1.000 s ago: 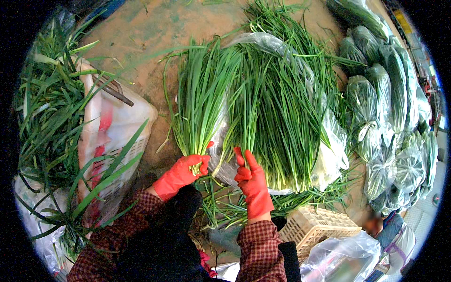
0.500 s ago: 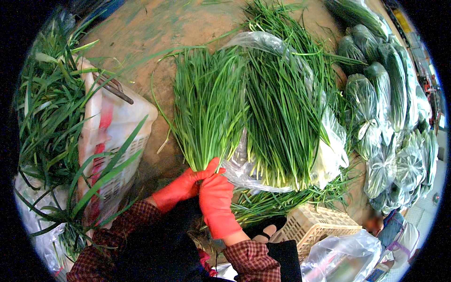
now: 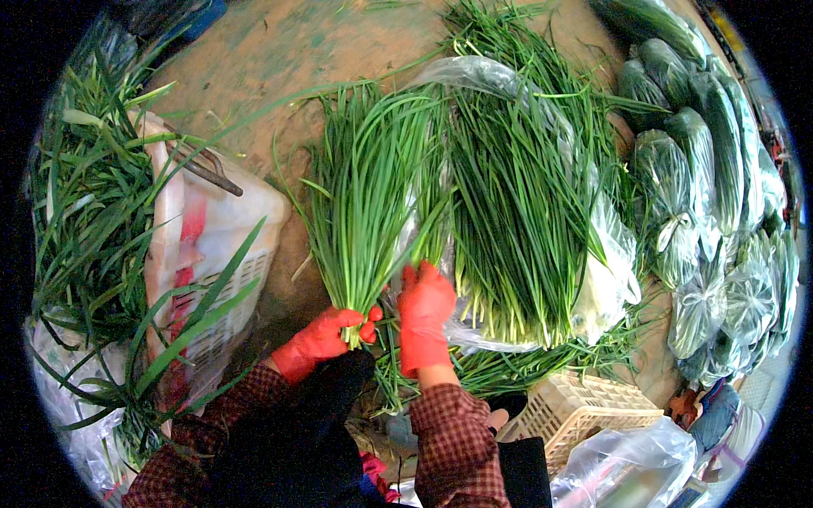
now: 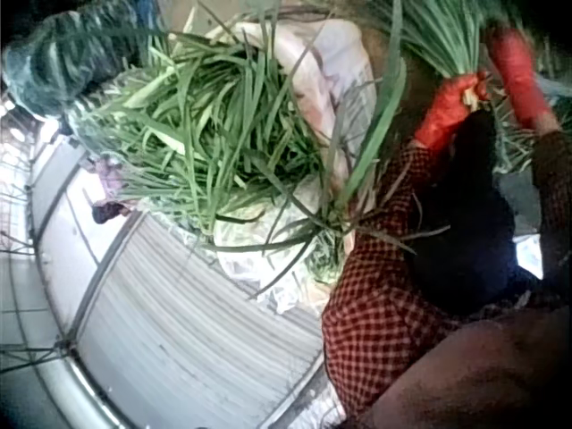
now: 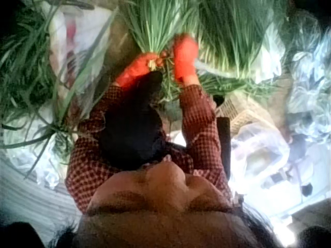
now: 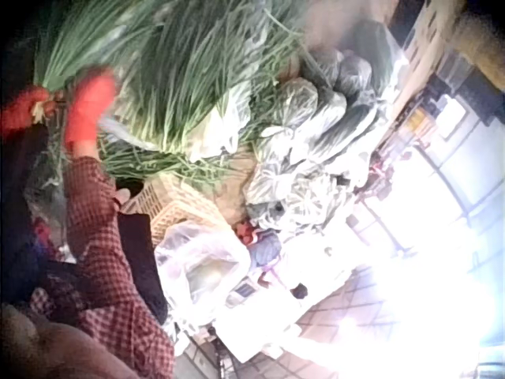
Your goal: The person sorts bunches of green chives and places them into plastic bags by hand while sitting in an agricultural warehouse. They gather the chives, align the ends, and tuck them into clear plastic bags.
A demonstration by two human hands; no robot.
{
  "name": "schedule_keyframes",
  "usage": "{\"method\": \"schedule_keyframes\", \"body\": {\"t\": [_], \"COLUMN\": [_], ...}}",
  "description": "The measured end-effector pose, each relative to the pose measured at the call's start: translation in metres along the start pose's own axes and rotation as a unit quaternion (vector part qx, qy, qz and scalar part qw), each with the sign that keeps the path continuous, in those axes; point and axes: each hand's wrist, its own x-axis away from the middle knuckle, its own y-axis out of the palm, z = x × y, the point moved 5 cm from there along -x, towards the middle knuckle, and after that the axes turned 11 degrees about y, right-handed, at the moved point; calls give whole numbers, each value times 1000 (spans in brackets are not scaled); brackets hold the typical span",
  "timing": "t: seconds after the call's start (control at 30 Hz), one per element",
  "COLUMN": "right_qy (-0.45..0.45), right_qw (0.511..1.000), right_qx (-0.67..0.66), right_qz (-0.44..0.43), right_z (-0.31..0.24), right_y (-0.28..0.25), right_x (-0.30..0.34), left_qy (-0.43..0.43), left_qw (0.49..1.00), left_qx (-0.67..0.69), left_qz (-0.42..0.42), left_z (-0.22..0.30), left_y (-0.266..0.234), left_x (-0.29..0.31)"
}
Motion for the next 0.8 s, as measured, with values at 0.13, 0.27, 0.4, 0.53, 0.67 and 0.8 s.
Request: {"method": "schedule_keyframes", "body": {"t": [0.13, 0.27, 0.4, 0.53, 0.67, 0.8], "right_qy": [45, 13, 170, 248, 193, 219], "right_qw": [917, 974, 979, 955, 930, 772], "right_qx": [-391, -222, 28, 86, -213, -525], "right_qz": [67, 41, -112, -135, -230, -285], "right_z": [-19, 0, 21, 14, 19, 2], "right_y": [-79, -76, -3, 13, -5, -80], "right_x": [-2, -6, -14, -29, -29, -11], "left_qy": [34, 56, 34, 18, 39, 46], "left_qw": [998, 995, 996, 999, 996, 986], "left_qx": [26, 65, 84, 33, 58, 69], "left_qz": [-44, -48, -5, -9, -54, -145], "left_z": [14, 23, 16, 17, 34, 35], "left_y": [-13, -3, -2, 2, 9, 26], "left_x": [6, -2, -9, -14, -5, -4]}}
